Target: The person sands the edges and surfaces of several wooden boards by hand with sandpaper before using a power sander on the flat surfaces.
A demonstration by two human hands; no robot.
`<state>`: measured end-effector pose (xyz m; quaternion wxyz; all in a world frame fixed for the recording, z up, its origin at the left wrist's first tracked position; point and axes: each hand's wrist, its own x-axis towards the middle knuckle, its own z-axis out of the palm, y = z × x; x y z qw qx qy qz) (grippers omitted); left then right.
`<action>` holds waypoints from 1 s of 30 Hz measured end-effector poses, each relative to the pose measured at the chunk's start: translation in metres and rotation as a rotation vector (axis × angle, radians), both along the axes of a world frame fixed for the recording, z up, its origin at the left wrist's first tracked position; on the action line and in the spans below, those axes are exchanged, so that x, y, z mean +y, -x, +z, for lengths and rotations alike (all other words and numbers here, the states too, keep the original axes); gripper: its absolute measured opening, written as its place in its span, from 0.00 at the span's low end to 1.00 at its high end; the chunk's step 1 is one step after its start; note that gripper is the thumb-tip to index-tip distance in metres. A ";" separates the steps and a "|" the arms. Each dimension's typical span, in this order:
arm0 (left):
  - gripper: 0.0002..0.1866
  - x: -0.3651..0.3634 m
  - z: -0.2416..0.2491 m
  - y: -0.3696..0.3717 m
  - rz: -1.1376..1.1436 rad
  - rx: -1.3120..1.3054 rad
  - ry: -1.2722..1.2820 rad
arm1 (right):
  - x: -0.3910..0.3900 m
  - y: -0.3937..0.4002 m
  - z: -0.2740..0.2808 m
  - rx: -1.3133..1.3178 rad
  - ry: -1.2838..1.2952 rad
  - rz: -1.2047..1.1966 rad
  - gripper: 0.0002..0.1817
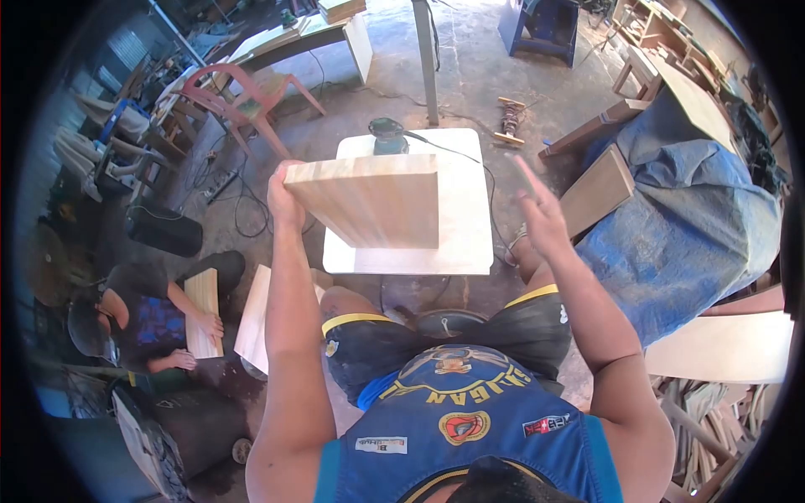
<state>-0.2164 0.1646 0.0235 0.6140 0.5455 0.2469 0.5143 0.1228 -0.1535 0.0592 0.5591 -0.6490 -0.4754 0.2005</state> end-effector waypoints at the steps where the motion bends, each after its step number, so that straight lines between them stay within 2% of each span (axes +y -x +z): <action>1: 0.23 0.001 0.005 0.001 -0.007 0.014 -0.007 | 0.003 0.015 -0.001 0.240 0.092 0.054 0.31; 5: 0.19 0.002 0.017 0.004 -0.034 0.074 0.061 | 0.026 0.046 -0.026 0.452 -0.011 0.147 0.33; 7: 0.18 0.002 0.036 0.001 -0.015 0.135 0.042 | 0.040 0.052 -0.025 -0.001 -0.109 0.114 0.34; 9: 0.19 -0.001 0.059 -0.002 0.178 0.722 -0.462 | 0.046 0.056 -0.022 0.030 -0.141 0.113 0.34; 10: 0.19 -0.007 0.071 -0.008 0.175 0.727 -0.463 | 0.049 0.056 -0.024 -0.157 -0.215 0.080 0.36; 11: 0.20 -0.014 0.080 -0.018 0.182 0.867 -0.596 | 0.052 0.055 -0.024 -0.346 -0.288 0.046 0.38; 12: 0.20 -0.025 0.091 -0.030 0.188 1.005 -0.728 | 0.054 0.054 -0.023 -0.344 -0.286 0.045 0.38; 14: 0.23 -0.047 0.112 -0.065 0.036 1.246 -0.788 | 0.054 0.053 -0.019 -0.619 -0.291 -0.031 0.39; 15: 0.24 -0.051 0.108 -0.083 0.001 1.270 -0.807 | 0.057 0.054 -0.018 -0.613 -0.281 -0.020 0.39; 18: 0.27 -0.049 0.101 -0.120 -0.039 1.336 -0.830 | 0.079 0.054 -0.017 -0.918 -0.387 -0.058 0.37; 22: 0.29 -0.040 0.100 -0.133 -0.033 1.361 -0.818 | 0.120 0.046 -0.026 -1.037 -0.418 -0.160 0.36; 25: 0.29 -0.033 0.093 -0.137 0.048 1.330 -0.858 | 0.127 0.039 -0.036 -1.054 -0.489 -0.191 0.34; 30: 0.29 -0.029 0.092 -0.141 0.022 1.375 -0.811 | 0.138 0.042 -0.032 -1.005 -0.471 -0.184 0.33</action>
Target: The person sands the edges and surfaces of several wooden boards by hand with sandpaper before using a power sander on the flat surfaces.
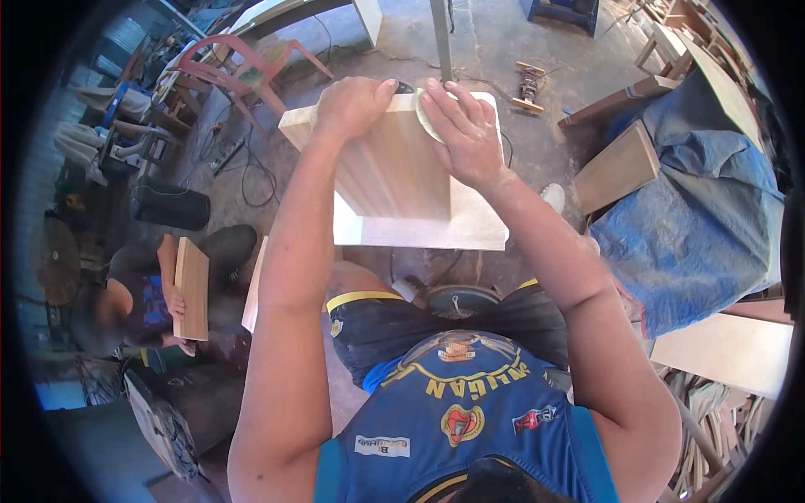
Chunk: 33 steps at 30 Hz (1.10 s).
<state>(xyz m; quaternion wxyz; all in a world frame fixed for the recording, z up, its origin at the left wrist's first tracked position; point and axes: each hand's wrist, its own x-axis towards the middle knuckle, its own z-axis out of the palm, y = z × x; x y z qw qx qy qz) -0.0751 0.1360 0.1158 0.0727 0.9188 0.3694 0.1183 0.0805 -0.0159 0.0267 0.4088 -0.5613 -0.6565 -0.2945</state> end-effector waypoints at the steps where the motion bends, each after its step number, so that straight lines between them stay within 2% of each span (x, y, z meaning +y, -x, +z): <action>1: 0.29 0.002 0.000 0.001 -0.015 0.000 -0.009 | 0.001 0.001 -0.003 0.008 0.015 -0.012 0.33; 5: 0.30 0.004 0.000 -0.004 0.004 -0.009 -0.003 | -0.003 -0.008 -0.022 -0.006 0.034 -0.024 0.33; 7: 0.30 0.007 -0.001 -0.005 -0.009 -0.030 0.018 | 0.006 0.002 0.000 0.065 0.027 -0.009 0.33; 14: 0.30 0.009 -0.001 -0.003 -0.029 0.018 0.019 | -0.007 -0.005 -0.023 0.151 -0.016 0.016 0.35; 22: 0.29 0.011 -0.005 -0.008 0.033 0.003 -0.007 | 0.000 0.011 0.003 0.180 0.063 0.037 0.36; 24: 0.29 0.013 -0.004 -0.004 0.009 0.025 0.003 | 0.005 0.009 -0.020 0.180 0.012 0.060 0.36; 31: 0.31 0.011 -0.002 -0.006 -0.004 0.036 -0.001 | 0.020 0.011 0.003 0.119 -0.110 0.011 0.33; 33: 0.31 0.004 0.003 -0.004 -0.004 0.017 0.026 | 0.016 0.006 -0.010 0.115 -0.146 0.049 0.32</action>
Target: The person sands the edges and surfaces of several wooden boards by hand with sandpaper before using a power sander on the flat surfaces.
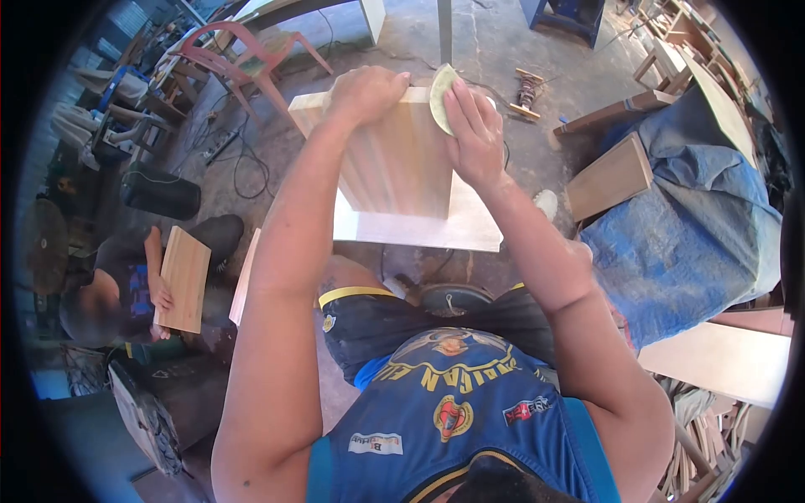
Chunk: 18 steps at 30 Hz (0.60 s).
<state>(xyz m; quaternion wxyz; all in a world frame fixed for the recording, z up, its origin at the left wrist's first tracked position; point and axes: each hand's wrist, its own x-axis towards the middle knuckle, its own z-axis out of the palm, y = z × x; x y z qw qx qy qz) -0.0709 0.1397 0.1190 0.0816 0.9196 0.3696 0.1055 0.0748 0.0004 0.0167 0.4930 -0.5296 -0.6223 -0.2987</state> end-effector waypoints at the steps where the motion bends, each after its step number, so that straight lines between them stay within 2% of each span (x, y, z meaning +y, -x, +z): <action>1: 0.31 -0.003 0.002 0.001 0.002 -0.016 0.028 | -0.004 -0.002 -0.006 -0.001 -0.037 0.038 0.32; 9: 0.32 0.004 -0.005 -0.001 0.002 0.017 0.008 | -0.051 0.001 -0.013 0.027 0.054 -0.030 0.34; 16: 0.31 0.000 0.000 0.002 0.005 -0.007 0.022 | -0.033 0.016 -0.003 0.082 0.178 -0.034 0.39; 18: 0.29 -0.001 -0.002 0.002 0.004 -0.022 0.002 | -0.028 0.020 -0.004 0.124 0.139 -0.007 0.40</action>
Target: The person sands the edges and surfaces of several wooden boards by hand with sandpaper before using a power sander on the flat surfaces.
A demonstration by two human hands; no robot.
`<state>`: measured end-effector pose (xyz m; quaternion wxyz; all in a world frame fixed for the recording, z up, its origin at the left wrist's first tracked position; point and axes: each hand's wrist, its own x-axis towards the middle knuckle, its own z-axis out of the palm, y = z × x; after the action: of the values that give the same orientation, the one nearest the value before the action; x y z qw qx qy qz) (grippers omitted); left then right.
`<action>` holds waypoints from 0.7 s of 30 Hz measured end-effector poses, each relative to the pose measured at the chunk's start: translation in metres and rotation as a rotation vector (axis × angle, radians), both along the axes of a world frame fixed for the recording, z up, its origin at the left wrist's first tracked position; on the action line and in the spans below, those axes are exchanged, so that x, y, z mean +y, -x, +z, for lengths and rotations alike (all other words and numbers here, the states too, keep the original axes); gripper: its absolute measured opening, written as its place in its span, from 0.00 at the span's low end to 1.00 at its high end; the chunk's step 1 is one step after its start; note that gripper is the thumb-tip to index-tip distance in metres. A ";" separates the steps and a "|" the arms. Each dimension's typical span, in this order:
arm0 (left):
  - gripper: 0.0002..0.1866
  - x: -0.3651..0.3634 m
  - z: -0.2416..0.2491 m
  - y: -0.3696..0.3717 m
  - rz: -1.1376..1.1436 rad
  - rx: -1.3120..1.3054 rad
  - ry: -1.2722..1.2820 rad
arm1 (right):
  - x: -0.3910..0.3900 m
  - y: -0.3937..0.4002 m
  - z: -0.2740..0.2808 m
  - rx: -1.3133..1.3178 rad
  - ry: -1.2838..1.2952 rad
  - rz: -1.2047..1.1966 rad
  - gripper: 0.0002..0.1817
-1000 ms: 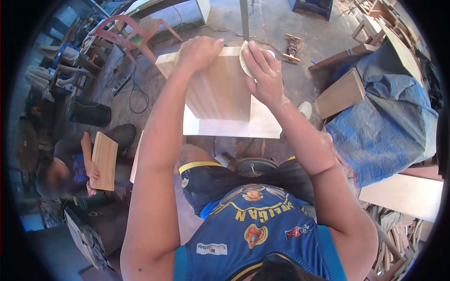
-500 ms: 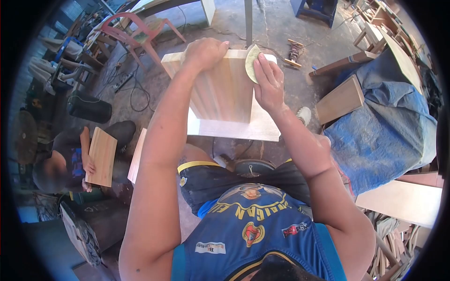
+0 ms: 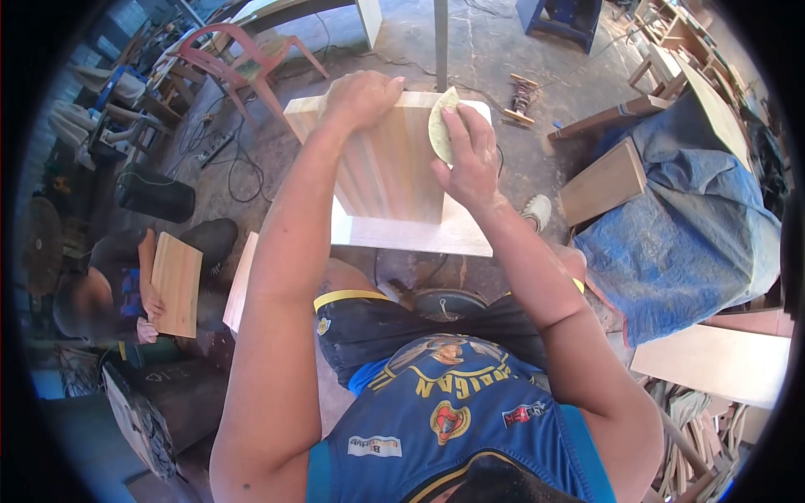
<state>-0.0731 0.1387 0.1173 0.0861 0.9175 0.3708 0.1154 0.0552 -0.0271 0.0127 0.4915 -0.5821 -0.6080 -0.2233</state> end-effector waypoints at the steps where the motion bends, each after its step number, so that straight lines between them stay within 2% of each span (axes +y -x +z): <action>1: 0.28 0.000 -0.001 0.000 -0.002 -0.016 -0.020 | 0.003 0.000 -0.001 0.042 -0.040 0.021 0.41; 5: 0.29 0.002 -0.001 -0.002 0.014 -0.013 -0.023 | 0.026 -0.004 -0.004 -0.008 -0.106 0.006 0.40; 7: 0.30 0.003 -0.002 -0.002 0.001 0.041 -0.042 | 0.029 -0.004 -0.002 -0.094 -0.006 -0.029 0.37; 10: 0.29 0.004 -0.004 -0.002 -0.023 0.002 -0.031 | 0.022 -0.009 -0.018 -0.180 -0.041 -0.085 0.35; 14: 0.28 0.006 -0.005 -0.005 -0.010 -0.005 -0.011 | 0.027 -0.008 -0.004 -0.152 -0.059 -0.062 0.34; 21: 0.28 0.005 0.000 -0.006 -0.004 -0.006 -0.010 | 0.020 -0.013 -0.021 -0.144 -0.035 -0.017 0.36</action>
<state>-0.0671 0.1436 0.1169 0.0829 0.9182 0.3683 0.1196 0.0682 -0.0075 -0.0082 0.4549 -0.5609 -0.6329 -0.2792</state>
